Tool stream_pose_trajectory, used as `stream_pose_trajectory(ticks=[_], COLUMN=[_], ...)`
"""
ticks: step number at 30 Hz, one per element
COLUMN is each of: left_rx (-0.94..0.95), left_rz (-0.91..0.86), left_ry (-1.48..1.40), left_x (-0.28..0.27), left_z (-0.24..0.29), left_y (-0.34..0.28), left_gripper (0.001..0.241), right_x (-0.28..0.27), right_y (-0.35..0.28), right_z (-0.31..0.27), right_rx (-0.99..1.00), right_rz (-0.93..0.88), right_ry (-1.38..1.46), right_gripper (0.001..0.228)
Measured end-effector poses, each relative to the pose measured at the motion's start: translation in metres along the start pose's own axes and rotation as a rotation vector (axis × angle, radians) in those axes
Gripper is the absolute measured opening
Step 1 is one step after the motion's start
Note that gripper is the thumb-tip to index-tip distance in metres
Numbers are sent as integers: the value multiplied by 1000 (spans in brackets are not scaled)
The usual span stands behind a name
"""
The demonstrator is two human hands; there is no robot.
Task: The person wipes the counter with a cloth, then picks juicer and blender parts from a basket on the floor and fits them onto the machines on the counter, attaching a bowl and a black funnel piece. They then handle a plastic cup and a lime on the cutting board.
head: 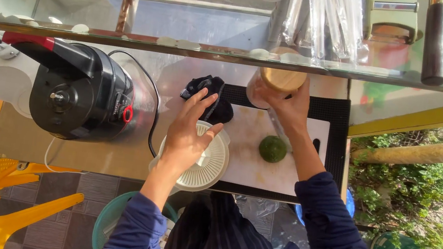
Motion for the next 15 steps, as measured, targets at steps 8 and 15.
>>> stream_pose_trajectory(ticks=[8, 15], left_rx=[-74, -161], left_rz=[28, 53], left_ry=[-9, -3], left_x=[-10, -22], left_z=[-22, -35], left_y=[-26, -46], left_gripper=[48, 42], right_x=[-98, -85], right_y=[82, 72], right_z=[87, 77], right_rx=[-63, -152], right_rz=[462, 393], right_ry=[-200, -242], right_gripper=[69, 75])
Point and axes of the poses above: each hand's wrist, its own y-axis towards the middle knuckle, its own x-axis out of the palm, z = x × y, the point moved 9 cm from there along y, towards the middle knuckle, and after that the axes turned 11 degrees about y, right-handed, at the moved point
